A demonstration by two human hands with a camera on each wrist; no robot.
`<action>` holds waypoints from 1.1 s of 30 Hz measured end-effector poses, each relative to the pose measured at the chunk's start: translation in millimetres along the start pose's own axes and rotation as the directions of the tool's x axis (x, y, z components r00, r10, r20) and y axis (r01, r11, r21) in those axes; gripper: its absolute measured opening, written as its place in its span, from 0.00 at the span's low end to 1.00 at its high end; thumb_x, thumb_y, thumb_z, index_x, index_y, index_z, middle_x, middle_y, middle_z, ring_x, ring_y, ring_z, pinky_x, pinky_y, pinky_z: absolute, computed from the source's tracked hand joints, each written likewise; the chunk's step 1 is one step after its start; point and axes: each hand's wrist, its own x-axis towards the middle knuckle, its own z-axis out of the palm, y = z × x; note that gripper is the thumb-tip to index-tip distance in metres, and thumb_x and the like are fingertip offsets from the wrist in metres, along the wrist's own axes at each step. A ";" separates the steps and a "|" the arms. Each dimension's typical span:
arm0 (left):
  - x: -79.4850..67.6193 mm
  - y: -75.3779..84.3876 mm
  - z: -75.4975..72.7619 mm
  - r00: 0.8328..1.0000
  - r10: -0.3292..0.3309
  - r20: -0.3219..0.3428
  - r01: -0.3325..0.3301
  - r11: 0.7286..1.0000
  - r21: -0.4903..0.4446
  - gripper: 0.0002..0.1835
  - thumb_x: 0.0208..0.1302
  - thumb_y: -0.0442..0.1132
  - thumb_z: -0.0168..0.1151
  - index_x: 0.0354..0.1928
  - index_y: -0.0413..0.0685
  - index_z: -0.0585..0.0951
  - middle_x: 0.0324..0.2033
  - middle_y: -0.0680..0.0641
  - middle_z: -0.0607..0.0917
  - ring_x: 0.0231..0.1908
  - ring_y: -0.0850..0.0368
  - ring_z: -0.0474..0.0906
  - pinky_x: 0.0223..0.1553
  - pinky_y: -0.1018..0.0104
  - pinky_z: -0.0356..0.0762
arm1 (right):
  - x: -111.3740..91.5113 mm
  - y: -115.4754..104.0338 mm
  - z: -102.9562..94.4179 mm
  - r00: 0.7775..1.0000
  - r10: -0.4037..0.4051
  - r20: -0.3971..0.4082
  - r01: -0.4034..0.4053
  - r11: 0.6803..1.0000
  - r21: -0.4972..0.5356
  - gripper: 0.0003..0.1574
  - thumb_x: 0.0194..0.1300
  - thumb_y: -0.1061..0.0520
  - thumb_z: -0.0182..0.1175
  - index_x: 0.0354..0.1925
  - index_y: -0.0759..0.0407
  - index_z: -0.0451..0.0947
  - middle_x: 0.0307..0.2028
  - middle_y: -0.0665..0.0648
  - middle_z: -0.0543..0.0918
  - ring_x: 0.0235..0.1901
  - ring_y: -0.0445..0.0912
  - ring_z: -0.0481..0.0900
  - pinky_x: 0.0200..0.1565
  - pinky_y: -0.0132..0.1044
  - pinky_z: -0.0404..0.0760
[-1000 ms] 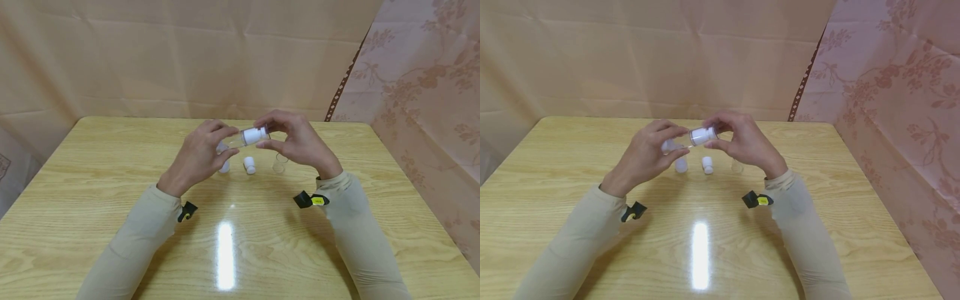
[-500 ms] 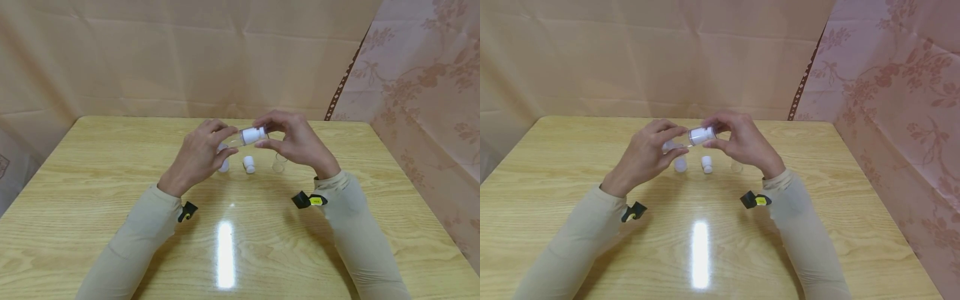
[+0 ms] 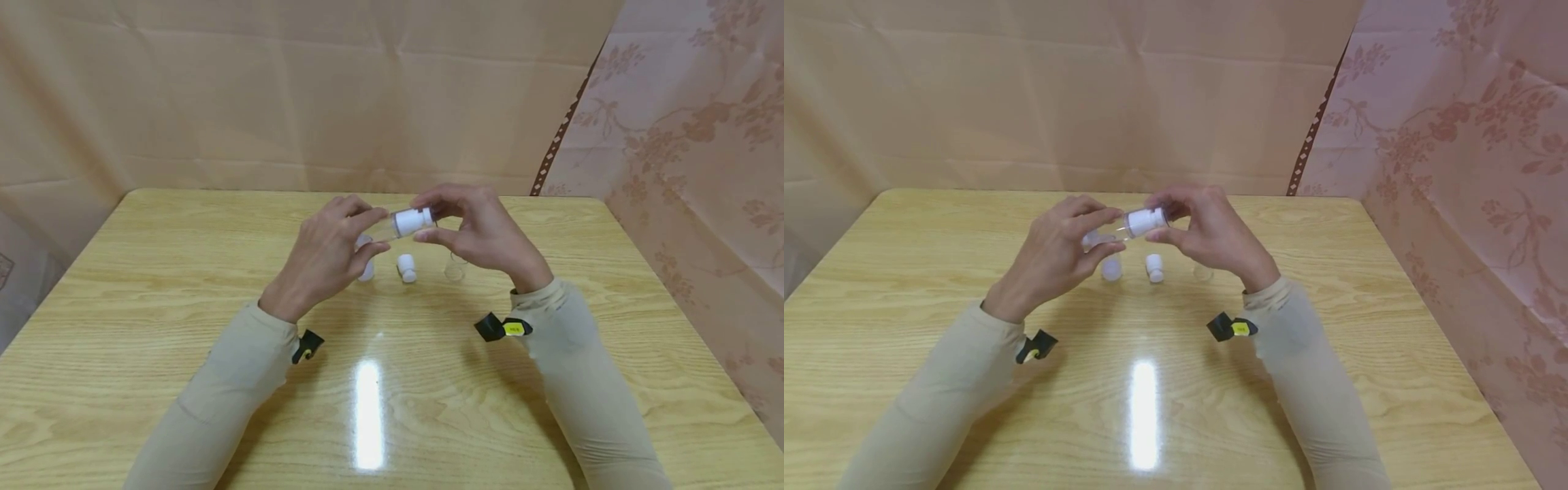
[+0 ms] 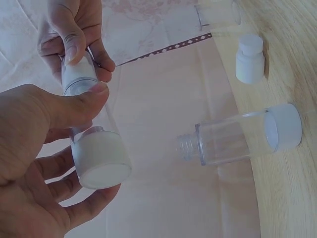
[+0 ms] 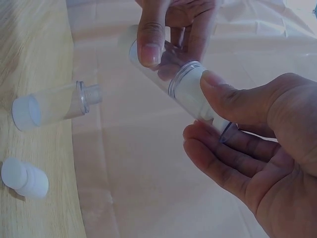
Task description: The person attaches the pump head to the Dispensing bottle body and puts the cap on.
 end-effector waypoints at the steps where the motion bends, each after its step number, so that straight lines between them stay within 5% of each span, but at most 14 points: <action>1: -0.2 0.2 0.4 1.000 -0.001 0.001 0.001 1.000 0.002 0.21 0.62 0.42 0.74 0.54 0.40 0.85 0.47 0.40 0.84 0.45 0.45 0.79 0.36 0.53 0.80 | -0.1 0.1 0.2 1.000 0.002 0.001 -0.002 1.000 -0.003 0.19 0.59 0.66 0.73 0.50 0.66 0.83 0.47 0.57 0.86 0.42 0.46 0.84 0.51 0.44 0.82; 17: 0.4 0.2 1.2 0.997 0.046 -0.056 -0.042 0.996 0.082 0.19 0.62 0.38 0.74 0.54 0.41 0.84 0.46 0.40 0.84 0.43 0.45 0.78 0.36 0.55 0.81 | 1.6 0.6 4.2 0.997 0.080 -0.013 -0.080 0.996 0.031 0.17 0.61 0.63 0.73 0.48 0.66 0.84 0.44 0.58 0.86 0.40 0.48 0.85 0.48 0.45 0.83; 26: 1.8 -5.1 -0.6 0.994 0.019 -0.112 -0.021 1.000 -0.023 0.22 0.59 0.38 0.76 0.55 0.41 0.84 0.47 0.40 0.84 0.45 0.44 0.79 0.40 0.52 0.81 | 4.8 2.1 2.8 0.998 0.067 -0.017 -0.064 0.989 0.133 0.21 0.61 0.65 0.72 0.52 0.67 0.80 0.47 0.59 0.83 0.44 0.49 0.82 0.53 0.45 0.81; 33: 2.6 -9.0 -3.7 0.993 -0.029 -0.113 0.020 0.997 -0.077 0.23 0.58 0.38 0.77 0.55 0.39 0.84 0.48 0.40 0.84 0.45 0.45 0.79 0.40 0.54 0.80 | 3.5 3.0 -3.5 0.995 0.091 -0.032 -0.087 0.989 0.116 0.29 0.59 0.63 0.75 0.57 0.66 0.78 0.49 0.57 0.82 0.48 0.48 0.81 0.56 0.42 0.78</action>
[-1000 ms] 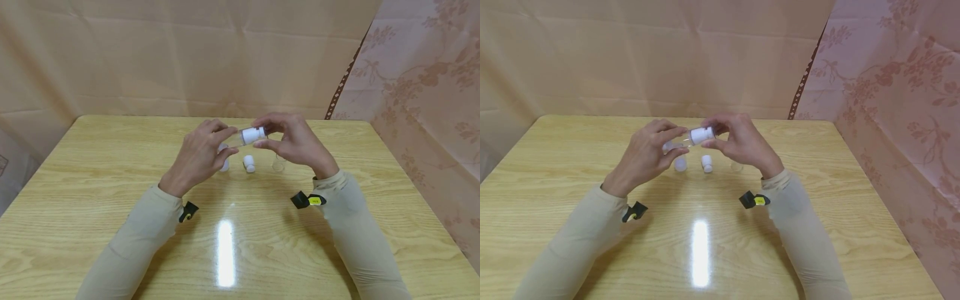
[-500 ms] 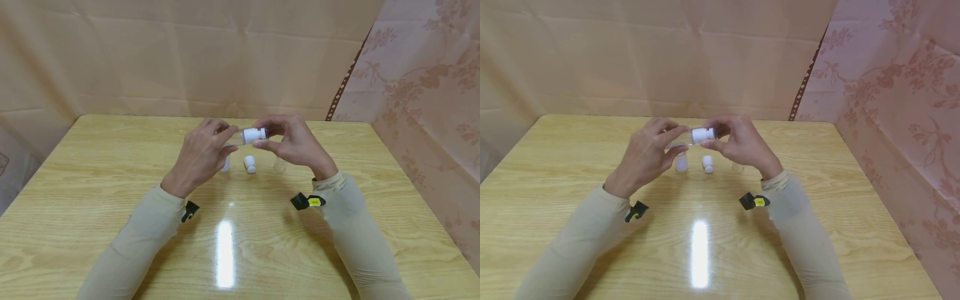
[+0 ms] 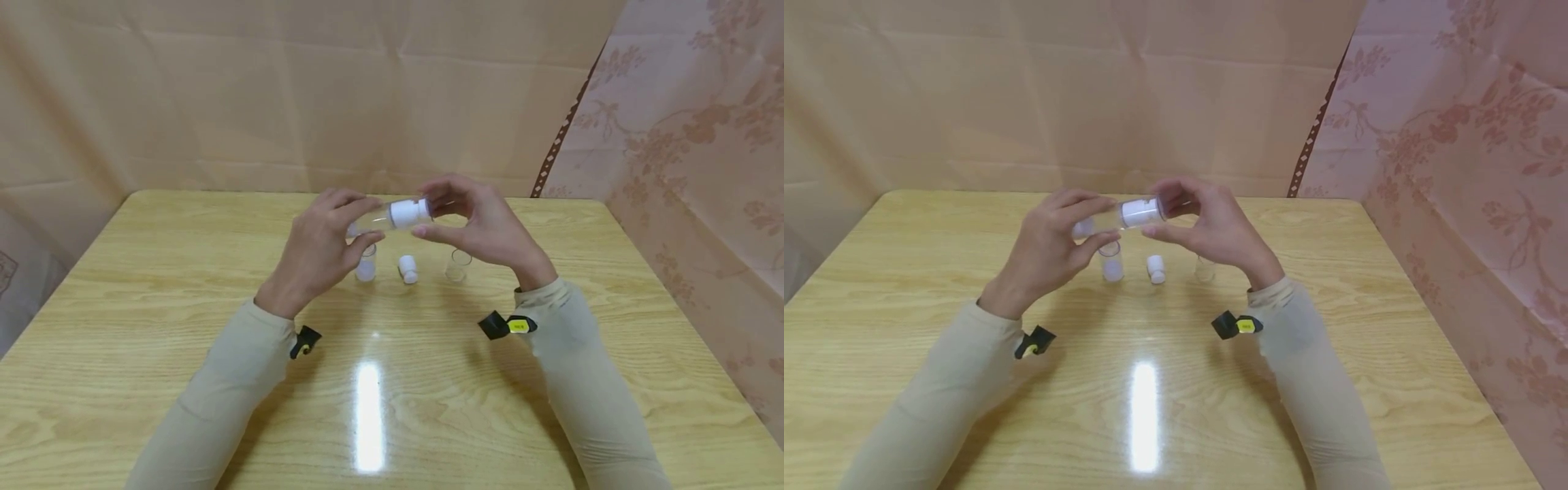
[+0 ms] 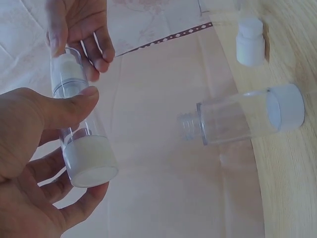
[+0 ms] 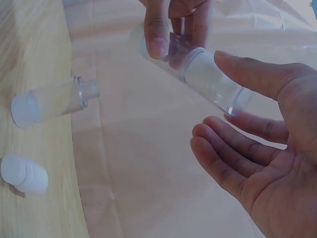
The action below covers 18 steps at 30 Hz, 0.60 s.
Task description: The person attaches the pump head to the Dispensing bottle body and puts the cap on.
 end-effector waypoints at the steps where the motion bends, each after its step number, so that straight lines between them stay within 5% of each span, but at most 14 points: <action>1: 0.1 -0.7 -0.6 1.000 -0.007 -0.005 0.007 1.000 -0.005 0.23 0.58 0.38 0.77 0.55 0.39 0.84 0.48 0.40 0.85 0.45 0.45 0.79 0.41 0.54 0.80 | 0.2 -0.1 -0.7 1.000 0.002 -0.003 -0.002 1.000 0.000 0.30 0.58 0.63 0.75 0.57 0.66 0.77 0.49 0.57 0.83 0.48 0.48 0.81 0.56 0.43 0.78; 9: 1.4 -8.9 -1.4 0.997 -0.060 -0.044 0.055 0.994 -0.091 0.23 0.56 0.34 0.78 0.54 0.36 0.84 0.47 0.39 0.85 0.48 0.44 0.80 0.47 0.51 0.78 | 1.8 0.2 -2.9 1.000 0.000 -0.024 -0.001 1.000 -0.024 0.29 0.59 0.62 0.75 0.57 0.65 0.78 0.49 0.57 0.83 0.48 0.47 0.81 0.56 0.41 0.78; 18: 3.1 -21.5 2.0 0.981 -0.100 -0.169 0.054 0.965 -0.255 0.20 0.52 0.28 0.78 0.49 0.32 0.85 0.43 0.37 0.87 0.42 0.47 0.84 0.47 0.54 0.81 | 2.0 4.9 -4.0 0.999 0.026 -0.029 -0.028 0.996 -0.088 0.28 0.62 0.61 0.73 0.59 0.65 0.77 0.48 0.59 0.83 0.47 0.50 0.81 0.55 0.44 0.78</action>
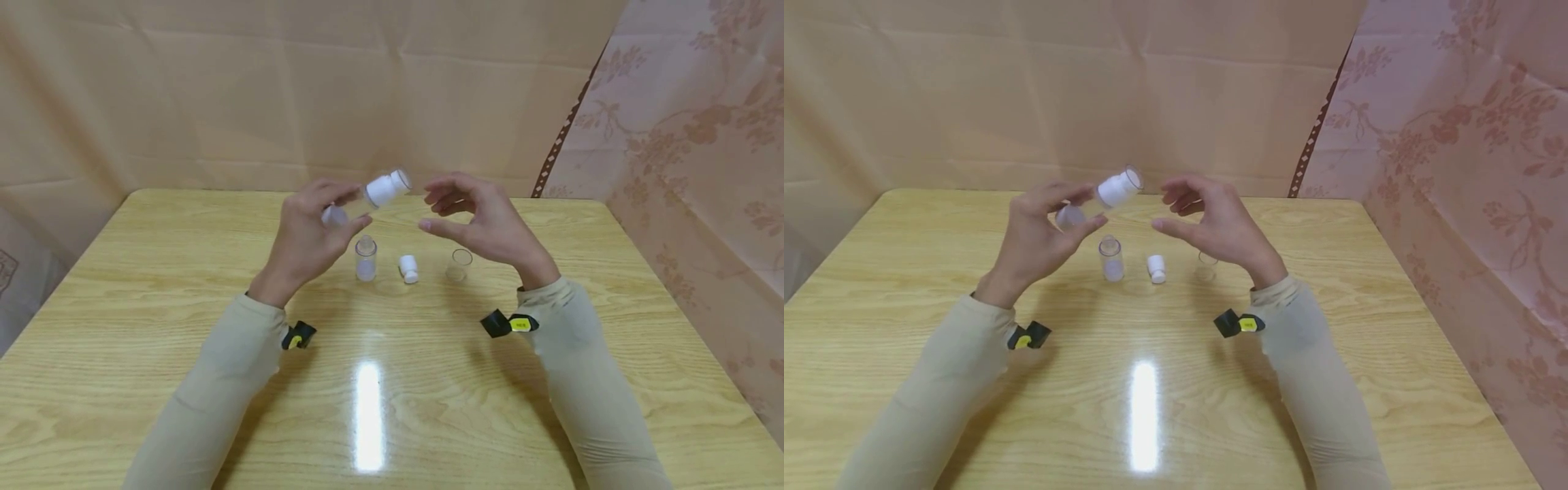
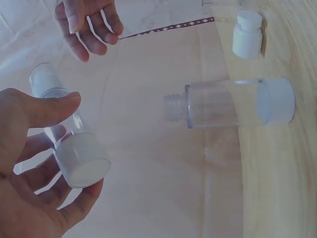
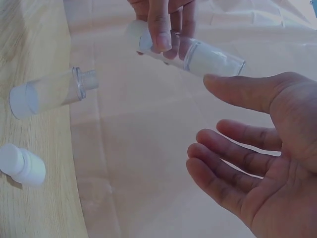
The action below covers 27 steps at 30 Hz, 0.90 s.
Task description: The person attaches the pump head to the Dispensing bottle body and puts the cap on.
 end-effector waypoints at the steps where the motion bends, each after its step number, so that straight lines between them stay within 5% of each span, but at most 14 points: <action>1: -0.1 -1.4 0.0 1.000 -0.015 -0.005 0.015 1.000 -0.016 0.20 0.52 0.28 0.78 0.49 0.32 0.85 0.43 0.38 0.87 0.42 0.48 0.83 0.47 0.54 0.82 | 0.0 0.3 0.0 1.000 0.002 0.003 -0.002 1.000 -0.004 0.28 0.62 0.61 0.73 0.59 0.65 0.78 0.48 0.59 0.83 0.47 0.50 0.81 0.55 0.45 0.78; 8: -3.1 -13.7 0.8 0.983 -0.183 -0.019 0.180 0.977 -0.119 0.19 0.53 0.28 0.77 0.49 0.34 0.86 0.44 0.39 0.87 0.43 0.48 0.81 0.46 0.49 0.81 | -0.4 0.8 0.7 0.999 0.010 0.030 -0.009 1.000 -0.023 0.25 0.64 0.59 0.71 0.58 0.64 0.78 0.47 0.60 0.83 0.48 0.52 0.81 0.55 0.46 0.78; 15: -7.9 -32.5 3.7 0.926 -0.378 -0.011 0.369 0.907 -0.202 0.18 0.56 0.30 0.76 0.49 0.35 0.85 0.42 0.40 0.85 0.43 0.50 0.80 0.46 0.51 0.81 | -1.2 1.8 1.1 0.998 0.000 0.068 0.004 0.998 -0.055 0.25 0.66 0.58 0.70 0.58 0.64 0.78 0.48 0.60 0.83 0.48 0.51 0.81 0.56 0.47 0.77; 27: -18.2 -59.0 10.8 0.852 -0.521 0.055 0.520 0.830 -0.200 0.21 0.62 0.32 0.72 0.55 0.33 0.80 0.47 0.36 0.83 0.48 0.45 0.80 0.47 0.61 0.77 | -1.8 4.3 2.6 0.992 0.023 0.122 -0.011 0.995 -0.095 0.25 0.67 0.56 0.70 0.59 0.63 0.77 0.49 0.58 0.83 0.50 0.53 0.80 0.57 0.47 0.76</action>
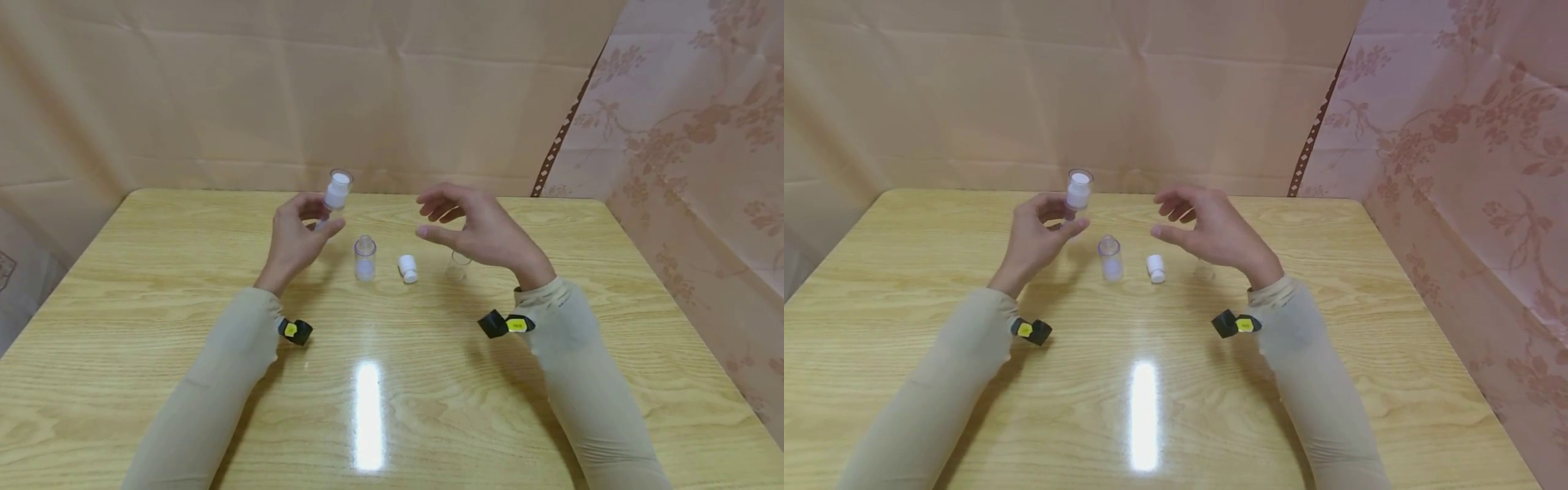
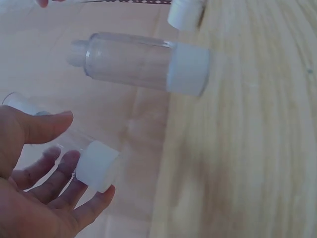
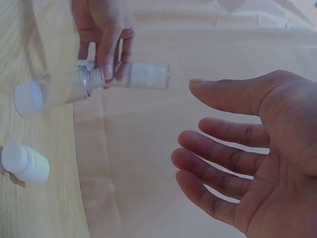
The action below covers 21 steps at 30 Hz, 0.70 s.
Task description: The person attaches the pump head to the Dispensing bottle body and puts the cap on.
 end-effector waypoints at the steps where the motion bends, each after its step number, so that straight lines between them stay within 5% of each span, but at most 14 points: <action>1: 0.5 -2.4 0.4 1.000 -0.013 -0.006 0.013 1.000 -0.002 0.21 0.62 0.32 0.72 0.56 0.33 0.79 0.48 0.37 0.83 0.49 0.45 0.80 0.46 0.62 0.77 | -0.2 0.1 0.1 1.000 0.002 0.002 -0.002 1.000 -0.004 0.25 0.67 0.56 0.70 0.59 0.62 0.77 0.49 0.58 0.83 0.50 0.53 0.80 0.57 0.47 0.76; 10: 2.7 -16.8 0.3 0.991 -0.135 -0.012 0.134 0.989 -0.069 0.25 0.65 0.29 0.68 0.61 0.27 0.73 0.56 0.33 0.79 0.56 0.42 0.78 0.59 0.58 0.76 | 0.2 1.5 3.0 0.999 -0.012 0.038 0.013 1.000 -0.026 0.26 0.66 0.55 0.70 0.58 0.62 0.77 0.49 0.57 0.83 0.49 0.50 0.80 0.56 0.47 0.76; 21: 2.5 -21.9 5.3 0.976 -0.218 0.019 0.218 0.971 -0.098 0.26 0.63 0.26 0.69 0.61 0.28 0.71 0.57 0.32 0.79 0.57 0.40 0.79 0.56 0.62 0.79 | 0.2 -0.8 4.0 0.999 -0.011 0.052 0.014 0.998 -0.056 0.26 0.66 0.55 0.70 0.59 0.62 0.77 0.48 0.56 0.83 0.49 0.51 0.80 0.56 0.47 0.76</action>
